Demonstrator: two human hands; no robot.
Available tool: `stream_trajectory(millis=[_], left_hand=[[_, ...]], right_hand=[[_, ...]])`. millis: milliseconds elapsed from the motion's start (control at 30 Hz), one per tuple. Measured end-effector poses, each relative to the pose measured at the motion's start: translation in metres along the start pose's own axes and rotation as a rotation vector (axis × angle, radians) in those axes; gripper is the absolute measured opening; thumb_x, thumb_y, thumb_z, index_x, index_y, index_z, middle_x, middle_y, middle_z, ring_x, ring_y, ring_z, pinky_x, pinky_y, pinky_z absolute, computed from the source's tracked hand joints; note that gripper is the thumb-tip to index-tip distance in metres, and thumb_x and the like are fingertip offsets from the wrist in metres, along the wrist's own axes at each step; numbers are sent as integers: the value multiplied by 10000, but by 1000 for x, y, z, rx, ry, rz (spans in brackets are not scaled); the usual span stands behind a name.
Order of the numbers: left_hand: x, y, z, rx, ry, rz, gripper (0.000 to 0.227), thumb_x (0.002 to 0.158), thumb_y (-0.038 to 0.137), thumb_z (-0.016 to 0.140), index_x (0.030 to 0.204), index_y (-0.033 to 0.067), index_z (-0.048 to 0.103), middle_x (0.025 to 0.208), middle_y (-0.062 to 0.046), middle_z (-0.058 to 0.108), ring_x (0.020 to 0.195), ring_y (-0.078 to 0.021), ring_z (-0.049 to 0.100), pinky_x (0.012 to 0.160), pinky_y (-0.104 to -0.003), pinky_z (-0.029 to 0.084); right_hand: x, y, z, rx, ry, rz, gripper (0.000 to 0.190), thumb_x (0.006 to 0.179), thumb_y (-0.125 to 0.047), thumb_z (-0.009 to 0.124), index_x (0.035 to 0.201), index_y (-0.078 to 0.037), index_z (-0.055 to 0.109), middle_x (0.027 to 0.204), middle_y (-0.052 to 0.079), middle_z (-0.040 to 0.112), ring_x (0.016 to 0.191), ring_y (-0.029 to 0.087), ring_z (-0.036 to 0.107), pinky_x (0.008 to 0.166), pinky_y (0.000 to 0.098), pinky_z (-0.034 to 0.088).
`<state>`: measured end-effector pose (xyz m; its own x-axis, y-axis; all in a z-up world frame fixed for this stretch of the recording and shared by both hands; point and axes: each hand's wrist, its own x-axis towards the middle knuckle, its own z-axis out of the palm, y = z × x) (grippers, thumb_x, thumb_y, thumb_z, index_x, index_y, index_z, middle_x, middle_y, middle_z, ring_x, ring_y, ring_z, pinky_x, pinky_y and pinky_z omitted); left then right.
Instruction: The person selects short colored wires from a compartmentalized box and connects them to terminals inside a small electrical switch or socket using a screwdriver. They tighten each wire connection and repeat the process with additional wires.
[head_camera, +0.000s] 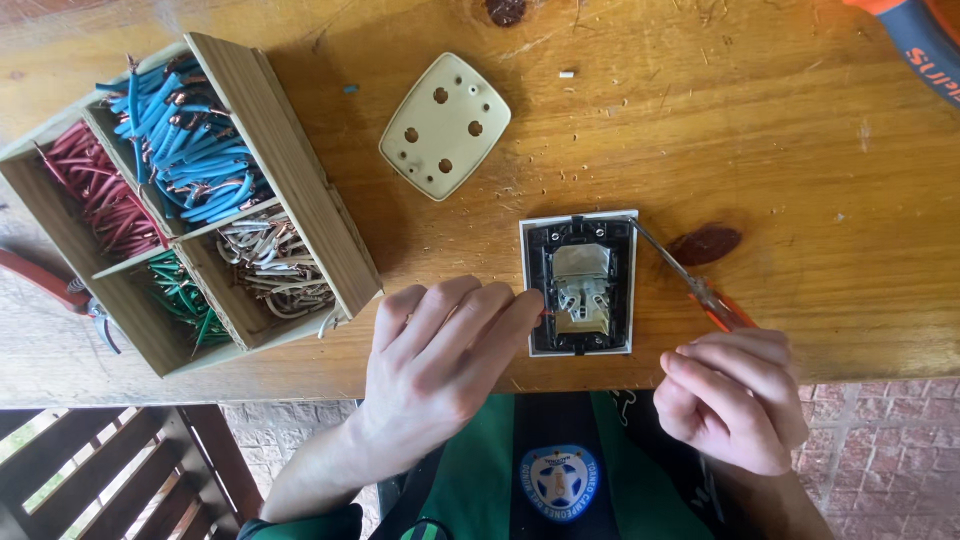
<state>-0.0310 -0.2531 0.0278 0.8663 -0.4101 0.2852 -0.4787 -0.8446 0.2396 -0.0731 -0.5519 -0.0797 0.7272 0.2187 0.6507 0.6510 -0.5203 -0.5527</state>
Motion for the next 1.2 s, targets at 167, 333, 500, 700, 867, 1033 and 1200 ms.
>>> stream_trajectory(millis=[167, 333, 500, 700, 867, 1033, 1200], left_hand=[[3, 0, 2, 34, 5, 18, 85, 1175, 85, 828, 1169, 169, 820, 1101, 21, 696, 982, -158, 695, 902, -322, 365], [4, 0, -3, 21, -27, -7, 105, 1190, 75, 776, 1159, 172, 803, 1111, 24, 680, 991, -168, 695, 932, -328, 382], [5, 3, -3, 38, -24, 33, 86, 1184, 98, 798, 1144, 175, 795, 1087, 30, 675, 968, -156, 684, 911, -316, 374], [7, 9, -8, 49, -53, 16, 125, 1171, 22, 776, 1151, 145, 782, 1072, 12, 642, 949, -167, 662, 865, -329, 368], [6, 12, -7, 66, -51, 31, 88, 1182, 43, 773, 1163, 129, 776, 1057, 5, 619, 922, -171, 648, 837, -330, 374], [5, 14, -7, 106, -101, 42, 57, 1201, 70, 731, 1224, 90, 780, 1089, -14, 657, 954, -187, 660, 823, -357, 381], [11, 17, -11, 171, -106, 65, 110, 1187, 9, 719, 1167, 103, 775, 1023, -2, 581, 912, -169, 595, 811, -337, 358]], right_hand=[[0, 0, 0, 22, 43, -8, 71, 1108, -48, 730, 1081, 15, 748, 958, 177, 711, 764, 283, 724, 696, 416, 608], [-5, 1, -12, 5, -62, 93, 89, 1103, -5, 702, 1188, -19, 684, 946, 159, 765, 839, 280, 745, 857, 412, 580], [6, 3, -3, 23, -15, 32, 80, 1116, -24, 673, 1193, -1, 680, 845, 141, 731, 725, 261, 721, 754, 393, 560], [-16, 3, -13, -11, -19, 119, 240, 1111, 32, 718, 1313, -48, 616, 1022, 149, 769, 882, 249, 765, 940, 398, 527], [-9, 0, -9, 4, -32, 122, 215, 1119, 30, 702, 1309, -30, 622, 1016, 146, 755, 884, 257, 767, 909, 397, 555], [-3, -2, -5, -26, -7, 89, 215, 1139, -2, 705, 1325, -44, 605, 980, 135, 769, 851, 261, 758, 942, 407, 494], [-11, 1, -12, -12, -68, 121, 239, 1138, -8, 701, 1348, -74, 610, 977, 91, 781, 890, 239, 761, 979, 398, 485]])
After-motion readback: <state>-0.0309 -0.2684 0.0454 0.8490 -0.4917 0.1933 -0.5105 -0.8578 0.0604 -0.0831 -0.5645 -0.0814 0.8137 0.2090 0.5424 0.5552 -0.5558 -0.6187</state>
